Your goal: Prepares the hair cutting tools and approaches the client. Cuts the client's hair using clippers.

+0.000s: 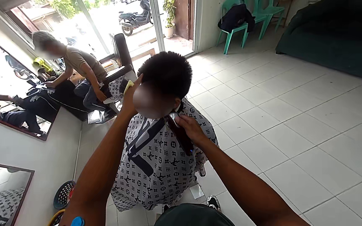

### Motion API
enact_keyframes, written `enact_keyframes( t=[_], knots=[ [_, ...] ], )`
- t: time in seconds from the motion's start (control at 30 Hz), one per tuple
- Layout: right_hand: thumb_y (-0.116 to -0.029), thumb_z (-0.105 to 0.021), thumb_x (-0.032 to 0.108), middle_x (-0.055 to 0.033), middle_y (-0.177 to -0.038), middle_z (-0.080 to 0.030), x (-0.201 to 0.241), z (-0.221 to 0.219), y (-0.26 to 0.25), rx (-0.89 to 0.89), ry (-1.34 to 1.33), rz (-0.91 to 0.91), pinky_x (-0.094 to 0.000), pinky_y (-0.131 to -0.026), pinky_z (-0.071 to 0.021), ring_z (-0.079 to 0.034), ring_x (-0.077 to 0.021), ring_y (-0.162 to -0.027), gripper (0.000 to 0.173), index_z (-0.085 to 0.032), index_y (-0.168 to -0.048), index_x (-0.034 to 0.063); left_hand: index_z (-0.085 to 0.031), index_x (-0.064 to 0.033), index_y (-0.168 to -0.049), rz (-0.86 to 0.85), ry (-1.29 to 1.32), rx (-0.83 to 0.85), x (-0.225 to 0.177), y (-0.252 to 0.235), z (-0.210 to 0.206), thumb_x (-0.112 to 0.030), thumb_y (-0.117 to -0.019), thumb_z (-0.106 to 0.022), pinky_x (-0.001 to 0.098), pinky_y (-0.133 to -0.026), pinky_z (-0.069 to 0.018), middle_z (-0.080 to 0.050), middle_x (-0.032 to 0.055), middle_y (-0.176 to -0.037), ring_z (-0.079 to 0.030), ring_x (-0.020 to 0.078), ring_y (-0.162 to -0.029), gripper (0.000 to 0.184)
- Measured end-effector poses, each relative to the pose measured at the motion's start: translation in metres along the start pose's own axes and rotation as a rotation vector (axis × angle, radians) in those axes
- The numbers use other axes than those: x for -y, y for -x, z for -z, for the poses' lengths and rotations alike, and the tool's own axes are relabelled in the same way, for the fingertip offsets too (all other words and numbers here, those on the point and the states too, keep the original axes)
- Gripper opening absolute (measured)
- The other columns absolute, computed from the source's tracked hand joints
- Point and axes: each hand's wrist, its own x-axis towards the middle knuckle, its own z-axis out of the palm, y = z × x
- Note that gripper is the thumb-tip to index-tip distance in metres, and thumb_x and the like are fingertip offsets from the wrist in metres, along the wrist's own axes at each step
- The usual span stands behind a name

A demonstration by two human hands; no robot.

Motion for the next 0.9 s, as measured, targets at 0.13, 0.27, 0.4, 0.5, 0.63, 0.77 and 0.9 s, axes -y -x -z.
enact_keyframes(
  t=[0.13,0.27,0.4,0.5,0.63,0.77,0.9],
  knots=[
    [-0.1015,-0.044,0.038,-0.0040,-0.084,-0.070,-0.039,0.023,0.067,-0.030,-0.272,-0.089,-0.0322,-0.065,-0.0619,-0.070,-0.0148,-0.069,0.040,-0.059,-0.113,0.0026,-0.043,0.0011,-0.149,-0.176,0.013,-0.119,-0.031,0.051,-0.015,-0.032,-0.0984,-0.067,0.0496,-0.090,-0.0564,-0.062,0.0237,-0.127,-0.065,0.0330,-0.112,0.065],
    [-0.1085,-0.018,0.052,-0.0055,-0.082,-0.071,-0.078,0.027,0.105,-0.139,-0.539,-0.174,-0.0284,-0.060,-0.0596,-0.068,-0.0140,-0.066,0.063,-0.058,-0.117,0.0045,-0.068,-0.0020,-0.115,-0.270,0.417,0.613,-0.059,0.047,-0.037,-0.022,-0.1020,-0.064,0.0177,-0.061,-0.0552,-0.071,-0.0010,-0.082,-0.065,0.0008,-0.065,0.024],
    [-0.1075,-0.005,0.049,-0.0070,-0.073,-0.066,-0.086,0.034,0.123,-0.171,-0.489,-0.282,-0.0279,-0.052,-0.0567,-0.063,-0.0143,-0.056,0.073,-0.057,-0.122,-0.0007,-0.060,-0.0028,-0.110,-0.038,0.759,0.416,-0.065,0.031,-0.072,-0.013,-0.1050,-0.055,0.0181,-0.052,-0.0508,-0.069,0.0019,-0.076,-0.063,0.0051,-0.059,0.012],
    [-0.1068,-0.008,0.052,-0.0051,-0.072,-0.066,-0.087,0.041,0.130,-0.156,-0.481,-0.260,-0.0262,-0.052,-0.0559,-0.063,-0.0125,-0.055,0.072,-0.056,-0.120,-0.0010,-0.058,-0.0020,-0.124,0.164,0.513,0.825,-0.059,0.028,-0.080,-0.018,-0.1054,-0.058,0.0248,-0.058,-0.0547,-0.069,0.0043,-0.091,-0.066,0.0087,-0.068,0.025],
    [-0.1000,-0.041,0.066,-0.0054,-0.075,-0.066,-0.092,0.052,0.135,-0.194,-0.513,-0.186,-0.0267,-0.050,-0.0561,-0.063,-0.0126,-0.055,0.070,-0.055,-0.119,0.0006,-0.060,-0.0039,-0.120,0.076,0.840,0.555,-0.060,0.030,-0.065,-0.016,-0.1060,-0.053,0.0184,-0.049,-0.0508,-0.072,0.0017,-0.083,-0.066,0.0055,-0.061,0.020],
    [-0.0919,-0.061,0.065,-0.0054,-0.071,-0.065,-0.094,0.057,0.136,-0.230,-0.507,-0.159,-0.0272,-0.050,-0.0566,-0.063,-0.0135,-0.054,0.072,-0.053,-0.120,-0.0004,-0.057,-0.0032,-0.130,0.165,0.559,0.840,-0.040,0.037,-0.073,-0.019,-0.1056,-0.057,0.0244,-0.054,-0.0527,-0.070,0.0043,-0.091,-0.064,0.0082,-0.064,0.029],
    [-0.0927,-0.065,0.055,-0.0052,-0.071,-0.065,-0.093,0.058,0.130,-0.234,-0.501,-0.153,-0.0271,-0.050,-0.0563,-0.063,-0.0133,-0.053,0.063,-0.051,-0.120,0.0008,-0.064,-0.0048,-0.115,0.074,0.934,0.542,-0.053,0.037,-0.059,-0.015,-0.1056,-0.053,0.0174,-0.048,-0.0506,-0.073,0.0002,-0.080,-0.064,0.0041,-0.057,0.018]
  ],
)
